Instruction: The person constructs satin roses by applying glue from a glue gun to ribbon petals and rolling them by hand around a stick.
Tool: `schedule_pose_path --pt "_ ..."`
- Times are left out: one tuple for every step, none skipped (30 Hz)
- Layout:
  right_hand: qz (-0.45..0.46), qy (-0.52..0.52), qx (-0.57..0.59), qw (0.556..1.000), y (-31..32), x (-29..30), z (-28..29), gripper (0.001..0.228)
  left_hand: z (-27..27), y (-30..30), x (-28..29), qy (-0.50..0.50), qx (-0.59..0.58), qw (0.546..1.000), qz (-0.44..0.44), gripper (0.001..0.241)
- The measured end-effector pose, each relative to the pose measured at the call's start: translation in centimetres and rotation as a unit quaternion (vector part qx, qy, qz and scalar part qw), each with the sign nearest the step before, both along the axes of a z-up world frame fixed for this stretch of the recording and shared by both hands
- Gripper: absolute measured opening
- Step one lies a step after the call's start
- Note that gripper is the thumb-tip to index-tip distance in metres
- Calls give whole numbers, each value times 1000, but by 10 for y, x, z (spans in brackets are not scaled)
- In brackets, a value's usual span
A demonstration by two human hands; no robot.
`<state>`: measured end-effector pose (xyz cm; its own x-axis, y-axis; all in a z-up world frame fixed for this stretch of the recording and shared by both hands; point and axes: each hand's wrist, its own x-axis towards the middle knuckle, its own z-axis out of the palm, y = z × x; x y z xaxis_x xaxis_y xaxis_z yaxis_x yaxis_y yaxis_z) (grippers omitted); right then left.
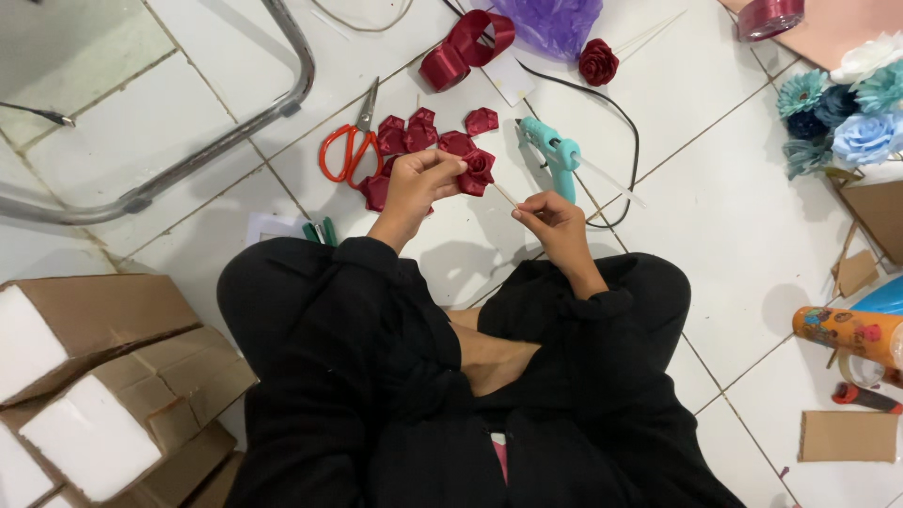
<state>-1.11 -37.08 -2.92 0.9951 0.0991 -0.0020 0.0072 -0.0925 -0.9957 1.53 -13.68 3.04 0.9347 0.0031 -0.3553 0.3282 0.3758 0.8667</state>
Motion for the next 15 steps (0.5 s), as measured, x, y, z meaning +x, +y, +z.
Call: schedule_pose_path --pt "-1 0 1 1000 -1 0 -1 14 -2 -1 0 0 1 1000 -1 17" --pt "-1 -3 -5 1000 -2 0 -1 14 -4 -1 0 2 -6 1000 3 17" --pt "-2 -5 -10 1000 -2 -1 -2 15 -6 -2 0 4 -11 1000 7 17" --pt "-3 -5 -10 1000 -2 -1 -1 15 -8 -1 0 4 -11 1000 5 17" --pt "-2 -12 -14 1000 -1 -1 0 15 -9 -1 1 8 -13 1000 3 16" --pt "0 -20 -19 1000 -1 0 1 14 -11 -1 1 12 -16 1000 0 15" --pt "-3 -20 -18 1000 -2 0 -2 14 -8 -1 1 12 -15 1000 -2 15" --pt "-4 -23 -19 1000 -3 1 -5 15 -5 -1 0 14 -20 1000 0 15" --pt "-6 -26 -20 999 -3 1 -9 15 -2 -1 -1 16 -25 1000 2 15" --pt "-8 -26 -19 999 -3 1 -6 15 -6 0 0 17 -24 1000 0 15" --pt "-7 -30 -22 999 -2 0 -4 15 -10 0 1 18 -27 999 -9 13" --pt "-6 -34 -24 999 -2 0 -2 15 -15 0 1 19 -30 999 -18 12" --pt "-7 -33 -23 999 -3 0 -2 15 -15 -1 2 20 -29 999 -19 12" --pt "-6 -34 -24 999 -3 0 -3 15 -16 -1 2 18 -34 999 -19 12" --pt "-5 -36 -25 999 -4 0 -3 15 -17 -1 3 16 -39 999 -19 12"
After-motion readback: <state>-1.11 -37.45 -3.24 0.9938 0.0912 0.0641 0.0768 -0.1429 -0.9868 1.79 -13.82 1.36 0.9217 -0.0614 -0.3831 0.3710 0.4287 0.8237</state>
